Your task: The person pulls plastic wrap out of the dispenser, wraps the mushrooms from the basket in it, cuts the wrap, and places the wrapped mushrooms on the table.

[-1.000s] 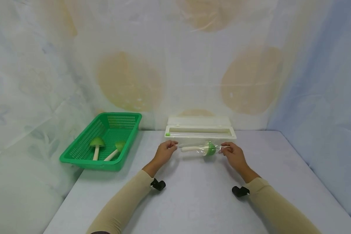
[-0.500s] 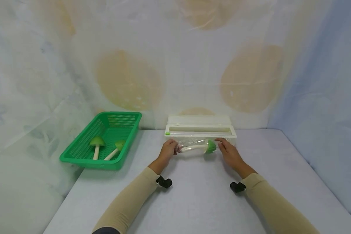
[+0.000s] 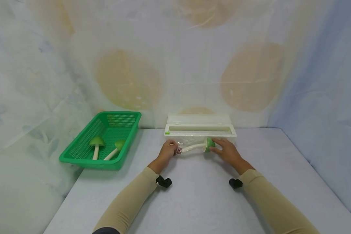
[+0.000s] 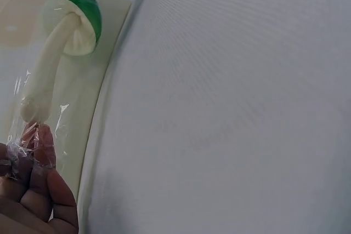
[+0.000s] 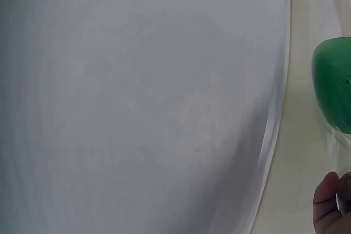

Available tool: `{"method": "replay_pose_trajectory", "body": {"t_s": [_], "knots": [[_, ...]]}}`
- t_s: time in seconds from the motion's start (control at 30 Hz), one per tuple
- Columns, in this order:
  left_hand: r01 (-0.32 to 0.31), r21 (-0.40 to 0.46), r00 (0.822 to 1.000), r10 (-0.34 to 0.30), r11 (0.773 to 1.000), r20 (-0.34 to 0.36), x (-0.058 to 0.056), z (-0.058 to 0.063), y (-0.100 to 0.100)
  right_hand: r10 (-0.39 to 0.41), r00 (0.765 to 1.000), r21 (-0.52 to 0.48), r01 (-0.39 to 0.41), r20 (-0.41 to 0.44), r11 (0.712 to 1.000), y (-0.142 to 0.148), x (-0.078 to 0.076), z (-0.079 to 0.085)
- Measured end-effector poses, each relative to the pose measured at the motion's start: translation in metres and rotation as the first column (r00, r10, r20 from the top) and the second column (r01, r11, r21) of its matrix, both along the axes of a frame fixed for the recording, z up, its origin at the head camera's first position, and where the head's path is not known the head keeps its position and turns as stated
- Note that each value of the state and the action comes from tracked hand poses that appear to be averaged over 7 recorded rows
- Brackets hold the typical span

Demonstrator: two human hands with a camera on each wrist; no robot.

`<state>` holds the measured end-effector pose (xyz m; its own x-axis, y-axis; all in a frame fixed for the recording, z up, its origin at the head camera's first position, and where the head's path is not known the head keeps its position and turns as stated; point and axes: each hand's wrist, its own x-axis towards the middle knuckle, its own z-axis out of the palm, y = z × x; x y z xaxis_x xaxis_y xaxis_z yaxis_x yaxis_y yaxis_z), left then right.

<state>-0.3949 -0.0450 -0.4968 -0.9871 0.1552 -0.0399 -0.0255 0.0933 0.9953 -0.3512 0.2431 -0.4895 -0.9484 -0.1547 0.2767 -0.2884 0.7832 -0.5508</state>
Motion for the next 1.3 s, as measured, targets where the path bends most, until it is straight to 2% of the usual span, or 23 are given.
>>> {"method": "replay_pose_trajectory", "body": {"t_s": [0.13,0.27,0.4,0.53,0.6,0.67,0.73,0.8,0.83,0.93,0.97,1.1,1.17,1.2,1.27,1.3], "knots": [[0.016,0.001,0.999,-0.016,1.0,-0.041,-0.003,-0.004,0.001,-0.024,1.0,0.056,0.023,0.006,0.998,-0.002,-0.001,-0.002],[0.067,-0.092,0.988,-0.079,0.993,-0.13,-0.005,-0.006,0.002,-0.024,1.0,0.102,0.024,-0.007,0.995,-0.004,-0.002,-0.004],[0.107,-0.253,0.968,-0.158,0.962,-0.194,-0.002,-0.005,0.001,0.002,1.0,0.14,0.001,-0.018,0.99,-0.005,0.0,-0.001],[0.121,-0.36,0.962,-0.199,0.925,-0.188,0.0,-0.001,0.001,0.014,0.999,0.162,-0.006,-0.05,0.987,-0.006,0.0,0.001],[0.137,-0.428,0.953,-0.237,0.893,-0.19,0.001,0.002,0.001,0.021,0.997,0.164,-0.009,-0.071,0.986,-0.006,0.0,0.001],[0.157,-0.52,0.937,-0.294,0.839,-0.191,0.001,0.003,0.002,0.021,0.997,0.163,-0.008,-0.079,0.987,-0.006,-0.001,0.001],[0.167,-0.61,0.913,-0.354,0.774,-0.2,0.0,0.004,0.003,0.024,0.996,0.163,-0.01,-0.08,0.987,-0.007,-0.001,0.002],[0.168,-0.668,0.889,-0.404,0.724,-0.214,-0.001,0.003,0.004,0.027,0.997,0.157,-0.015,-0.074,0.987,-0.007,0.0,0.002],[0.166,-0.685,0.881,-0.418,0.709,-0.219,-0.003,0.002,0.004,0.028,0.997,0.154,-0.017,-0.069,0.988,-0.007,0.0,0.003],[0.164,-0.705,0.873,-0.435,0.69,-0.222,-0.006,0.001,0.005,0.034,0.999,0.135,-0.029,-0.031,0.99,-0.004,-0.001,0.002],[0.163,-0.718,0.869,-0.443,0.677,-0.22,-0.007,0.0,0.005,0.036,0.999,0.127,-0.035,-0.011,0.991,-0.003,-0.002,0.002],[0.147,-0.788,0.853,-0.48,0.598,-0.206,-0.007,0.005,0.004,0.056,0.997,0.096,-0.062,0.061,0.993,0.0,-0.004,0.004],[0.14,-0.796,0.854,-0.479,0.588,-0.204,-0.007,0.011,0.004,0.064,0.995,0.087,-0.071,0.079,0.994,0.002,-0.006,0.005],[0.138,-0.793,0.857,-0.473,0.594,-0.205,-0.007,0.014,0.004,0.069,0.994,0.082,-0.075,0.082,0.994,0.002,-0.007,0.006],[0.144,-0.771,0.865,-0.457,0.62,-0.207,-0.008,0.018,0.004,0.071,0.993,0.067,-0.077,0.09,0.995,0.002,-0.01,0.007],[0.147,-0.753,0.871,-0.444,0.642,-0.209,-0.009,0.019,0.005,0.069,0.993,0.053,-0.074,0.098,0.996,0.003,-0.011,0.008]]}}
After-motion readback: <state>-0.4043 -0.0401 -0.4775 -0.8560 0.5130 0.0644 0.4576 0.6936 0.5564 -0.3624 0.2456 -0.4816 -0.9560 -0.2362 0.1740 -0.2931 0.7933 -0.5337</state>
